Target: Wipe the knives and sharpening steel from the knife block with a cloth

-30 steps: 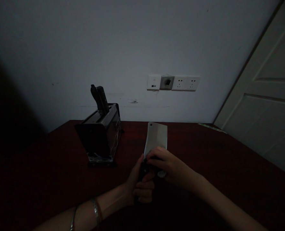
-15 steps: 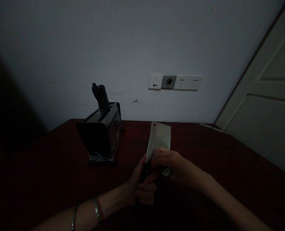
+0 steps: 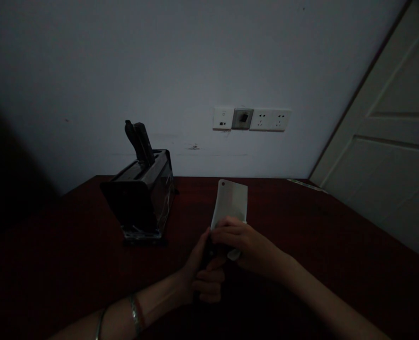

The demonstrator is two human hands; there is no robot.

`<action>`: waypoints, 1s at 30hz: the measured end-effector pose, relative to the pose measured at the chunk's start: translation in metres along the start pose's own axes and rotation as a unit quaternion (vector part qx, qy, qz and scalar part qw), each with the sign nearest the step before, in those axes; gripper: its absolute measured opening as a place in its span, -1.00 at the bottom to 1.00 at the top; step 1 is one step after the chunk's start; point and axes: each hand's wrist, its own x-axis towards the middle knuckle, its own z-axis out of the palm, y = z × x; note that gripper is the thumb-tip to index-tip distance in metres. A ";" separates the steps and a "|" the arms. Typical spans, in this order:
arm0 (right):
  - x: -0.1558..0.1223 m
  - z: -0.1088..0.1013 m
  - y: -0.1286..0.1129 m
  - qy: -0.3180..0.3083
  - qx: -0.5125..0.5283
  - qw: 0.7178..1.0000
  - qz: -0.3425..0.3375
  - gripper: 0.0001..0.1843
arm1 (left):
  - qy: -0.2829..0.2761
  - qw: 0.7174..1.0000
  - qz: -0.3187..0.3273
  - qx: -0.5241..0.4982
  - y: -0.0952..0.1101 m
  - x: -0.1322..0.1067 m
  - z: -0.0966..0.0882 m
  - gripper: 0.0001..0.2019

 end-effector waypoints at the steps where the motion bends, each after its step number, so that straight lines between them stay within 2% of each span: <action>1: -0.001 -0.004 -0.001 -0.012 0.001 1.000 0.006 -0.61 | 0.003 1.000 -0.002 0.001 0.000 0.000 0.000 -0.28; 5: -0.003 -0.011 -0.002 -0.033 -0.002 0.999 0.029 -0.59 | 0.007 1.000 -0.001 0.003 0.001 0.000 0.000 -0.29; 13: 0.000 0.004 -0.005 -0.008 -0.020 1.000 0.019 -0.69 | 0.015 1.000 -0.017 0.002 -0.002 0.000 -0.001 -0.27; 20: -0.001 -0.018 -0.011 -0.076 -0.043 0.995 0.053 -0.66 | 0.007 0.999 -0.027 0.017 0.000 0.000 0.006 -0.28; 23: -0.001 -0.015 -0.011 -0.062 -0.045 0.996 0.050 -0.69 | 0.004 1.000 -0.017 0.015 -0.001 0.000 0.006 -0.29; 27: 0.002 -0.001 -0.013 -0.013 -0.040 0.999 0.023 -0.74 | 0.000 1.000 -0.015 0.015 -0.003 0.001 0.003 -0.31; 30: 0.004 -0.001 -0.014 -0.018 -0.061 0.998 0.021 -0.72 | 0.003 1.000 -0.016 0.012 -0.002 0.001 0.003 -0.31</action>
